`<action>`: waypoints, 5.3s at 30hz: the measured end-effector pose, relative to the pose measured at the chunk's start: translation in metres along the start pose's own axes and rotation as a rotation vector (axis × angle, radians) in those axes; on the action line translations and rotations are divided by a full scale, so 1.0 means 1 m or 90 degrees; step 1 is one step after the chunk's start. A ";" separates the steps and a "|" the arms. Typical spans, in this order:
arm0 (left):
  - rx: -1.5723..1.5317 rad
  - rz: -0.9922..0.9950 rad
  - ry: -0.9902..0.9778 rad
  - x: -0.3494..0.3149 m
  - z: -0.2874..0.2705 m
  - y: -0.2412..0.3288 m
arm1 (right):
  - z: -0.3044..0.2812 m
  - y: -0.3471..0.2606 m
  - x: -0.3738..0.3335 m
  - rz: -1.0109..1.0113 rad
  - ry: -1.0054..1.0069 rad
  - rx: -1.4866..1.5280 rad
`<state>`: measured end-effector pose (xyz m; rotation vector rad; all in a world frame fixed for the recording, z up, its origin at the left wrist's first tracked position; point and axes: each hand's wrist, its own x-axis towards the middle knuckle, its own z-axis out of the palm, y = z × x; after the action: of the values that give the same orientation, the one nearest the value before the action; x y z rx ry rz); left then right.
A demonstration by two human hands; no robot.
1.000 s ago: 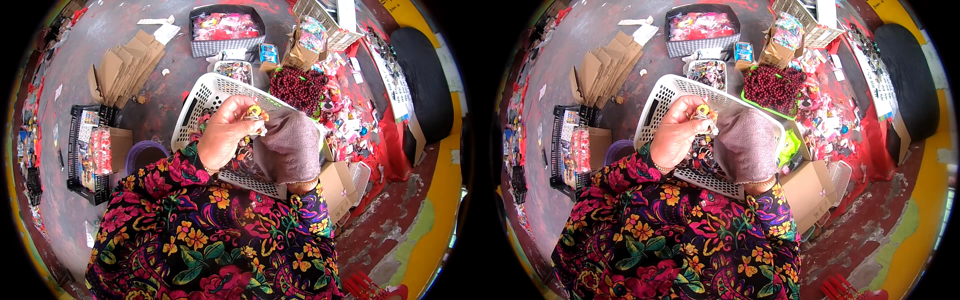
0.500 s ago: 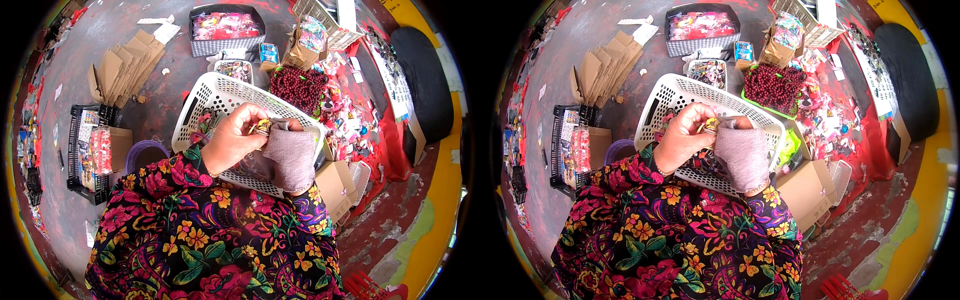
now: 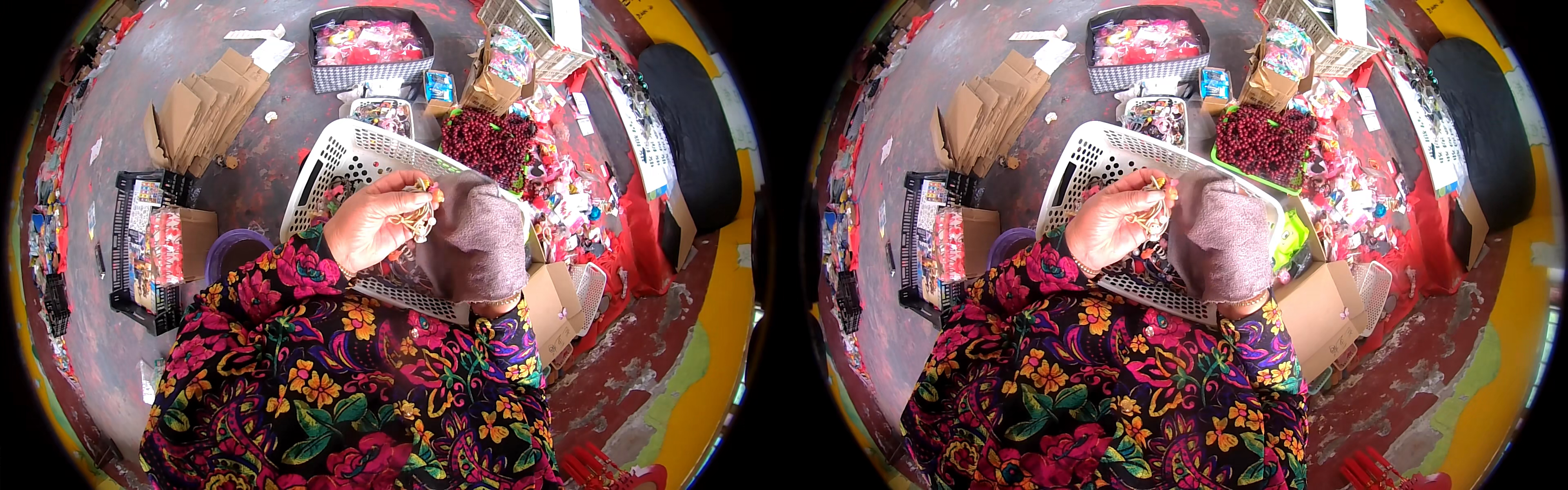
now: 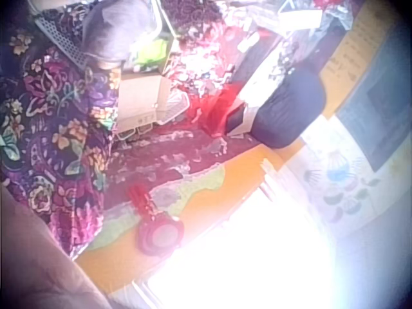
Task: The person wipes small jewelry items, including rings and earrings, with a cloth. They pick up each item from a white basket, rub it with the cloth, and place it back into the basket.
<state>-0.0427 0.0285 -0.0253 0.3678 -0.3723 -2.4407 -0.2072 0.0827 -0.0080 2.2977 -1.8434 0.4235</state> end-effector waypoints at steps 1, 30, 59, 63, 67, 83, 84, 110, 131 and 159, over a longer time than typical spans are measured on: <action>-0.016 -0.013 -0.016 0.000 0.000 0.000 | 0.002 -0.001 -0.002 0.023 0.008 0.034; -0.028 -0.008 -0.003 0.000 0.000 -0.004 | -0.025 -0.023 0.005 0.189 -0.010 0.267; 0.080 0.162 -0.047 -0.001 0.007 -0.009 | -0.014 -0.012 0.002 0.083 0.056 0.324; 0.056 0.144 -0.042 -0.003 0.005 -0.007 | -0.029 -0.014 0.013 0.075 0.036 0.241; 0.075 0.164 -0.021 -0.004 0.005 -0.006 | -0.033 -0.012 0.015 -0.037 -0.060 0.064; 0.079 0.168 -0.030 -0.004 0.002 -0.003 | -0.014 -0.021 0.003 0.408 -0.003 1.026; 0.080 0.150 0.006 -0.006 0.006 -0.001 | -0.014 -0.016 0.002 0.337 -0.033 0.929; 0.539 0.108 -0.121 -0.018 0.023 0.004 | -0.033 -0.011 0.005 0.198 -0.096 0.625; 0.362 0.023 0.088 -0.019 0.023 0.011 | -0.019 -0.007 0.008 0.126 0.042 0.400; 0.702 0.267 -0.025 -0.027 0.027 0.007 | -0.014 -0.007 -0.009 0.240 0.063 0.887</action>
<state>-0.0277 0.0450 0.0062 0.6053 -1.6235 -1.6316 -0.2039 0.0969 0.0028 2.2941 -2.2261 2.4382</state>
